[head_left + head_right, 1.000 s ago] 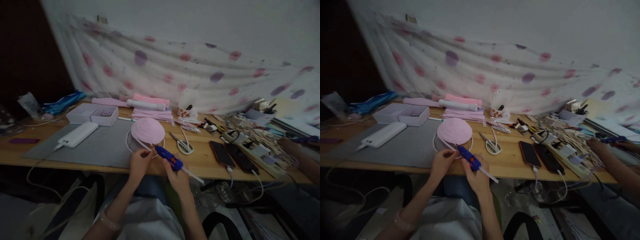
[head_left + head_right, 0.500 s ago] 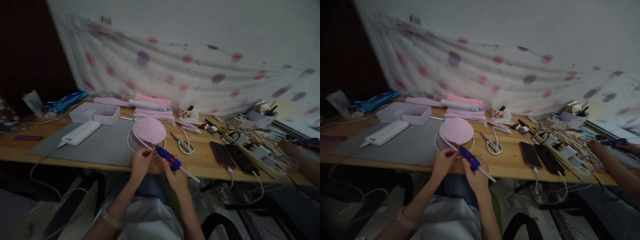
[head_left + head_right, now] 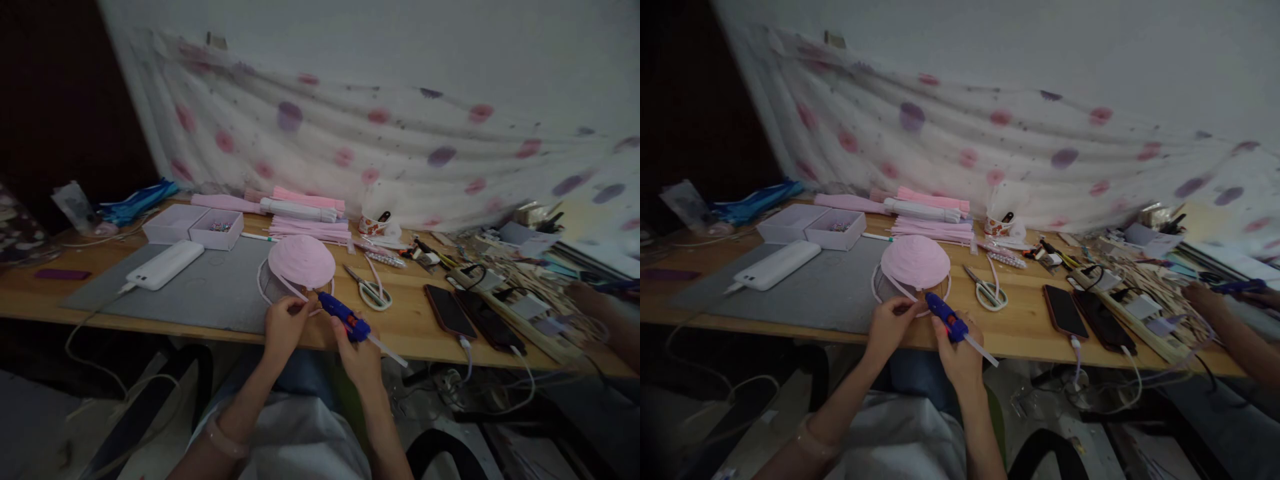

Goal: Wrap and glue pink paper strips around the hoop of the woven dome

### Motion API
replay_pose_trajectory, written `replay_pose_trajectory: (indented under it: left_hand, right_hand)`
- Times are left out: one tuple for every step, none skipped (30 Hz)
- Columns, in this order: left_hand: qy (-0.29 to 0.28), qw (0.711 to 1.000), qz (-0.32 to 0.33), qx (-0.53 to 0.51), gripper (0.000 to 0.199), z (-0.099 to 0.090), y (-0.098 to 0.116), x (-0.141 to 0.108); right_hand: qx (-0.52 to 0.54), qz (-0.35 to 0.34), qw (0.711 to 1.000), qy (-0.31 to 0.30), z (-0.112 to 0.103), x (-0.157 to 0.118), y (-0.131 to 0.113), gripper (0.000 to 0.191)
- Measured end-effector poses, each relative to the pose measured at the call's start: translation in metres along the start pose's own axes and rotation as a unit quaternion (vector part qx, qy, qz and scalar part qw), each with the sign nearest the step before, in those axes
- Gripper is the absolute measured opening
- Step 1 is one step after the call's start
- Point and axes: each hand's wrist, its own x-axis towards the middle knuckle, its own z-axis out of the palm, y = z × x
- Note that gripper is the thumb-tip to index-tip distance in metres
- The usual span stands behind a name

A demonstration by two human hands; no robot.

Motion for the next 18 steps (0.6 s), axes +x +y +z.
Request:
replay_pose_trajectory:
  left_hand:
    - [0.001, 1.0, 0.0, 0.001, 0.019, 0.0, 0.001, 0.0]
    - [0.003, 1.0, -0.001, 0.003, 0.018, -0.001, 0.001, 0.0]
    - [0.004, 1.0, -0.001, 0.003, 0.017, -0.001, 0.002, 0.0]
    - [0.005, 1.0, 0.0, 0.003, 0.017, -0.001, 0.002, 0.0]
    - [0.005, 1.0, 0.001, 0.002, 0.016, -0.001, 0.003, 0.0]
    - [0.004, 1.0, 0.002, 0.001, 0.016, -0.001, 0.003, 0.0]
    - [0.004, 1.0, 0.003, -0.001, 0.016, -0.001, 0.004, -0.001]
    - [0.003, 1.0, 0.004, -0.004, 0.016, -0.002, 0.004, -0.001]
    - [0.004, 1.0, 0.005, -0.006, 0.016, -0.002, 0.004, -0.001]
    - [0.004, 1.0, 0.005, -0.008, 0.016, -0.002, 0.004, -0.001]
    - [0.005, 1.0, 0.005, -0.01, 0.016, -0.002, 0.004, -0.001]
    - [0.005, 1.0, 0.006, -0.012, 0.016, -0.002, 0.004, -0.001]
    - [0.005, 1.0, 0.006, -0.015, 0.015, -0.001, 0.004, -0.001]
    - [0.005, 1.0, 0.006, -0.018, 0.015, -0.001, 0.003, -0.001]
    - [0.003, 1.0, 0.006, -0.022, 0.014, -0.001, 0.002, -0.001]
    - [0.001, 1.0, 0.005, -0.027, 0.014, 0.0, 0.002, -0.001]
    - [-0.002, 0.999, 0.004, -0.032, 0.013, 0.0, 0.001, -0.001]
    - [-0.005, 0.999, 0.003, -0.037, 0.013, 0.001, 0.0, -0.001]
  right_hand:
    - [0.0, 0.003, 1.0, 0.001, 0.0, 0.0, 0.0, 0.032]
    - [0.0, 0.005, 1.0, 0.003, -0.001, 0.0, 0.0, 0.031]
    - [-0.001, 0.007, 1.0, 0.004, -0.001, 0.001, 0.001, 0.031]
    - [-0.001, 0.009, 1.0, 0.005, -0.001, 0.001, 0.001, 0.031]
    - [-0.002, 0.011, 1.0, 0.005, 0.0, 0.002, 0.001, 0.032]
    - [-0.003, 0.013, 1.0, 0.005, 0.0, 0.002, 0.002, 0.032]
    - [-0.005, 0.015, 1.0, 0.005, 0.0, 0.003, 0.002, 0.033]
    - [-0.008, 0.016, 1.0, 0.004, 0.001, 0.003, 0.002, 0.034]
    - [-0.012, 0.019, 1.0, 0.005, 0.001, 0.003, 0.002, 0.035]
    - [-0.017, 0.021, 1.0, 0.006, 0.002, 0.003, 0.002, 0.036]
    - [-0.024, 0.025, 0.999, 0.007, 0.002, 0.002, 0.001, 0.037]
    - [-0.031, 0.029, 0.999, 0.01, 0.001, 0.001, 0.001, 0.037]
    - [-0.039, 0.036, 0.999, 0.013, -0.001, 0.0, 0.002, 0.038]
    - [-0.048, 0.045, 0.998, 0.019, -0.003, 0.0, 0.003, 0.039]
    - [-0.058, 0.057, 0.996, 0.027, -0.006, 0.0, 0.005, 0.041]
    - [-0.07, 0.073, 0.994, 0.037, -0.01, 0.001, 0.009, 0.043]
    - [-0.083, 0.092, 0.991, 0.051, -0.015, 0.004, 0.014, 0.046]
    - [-0.099, 0.114, 0.986, 0.067, -0.02, 0.008, 0.02, 0.05]
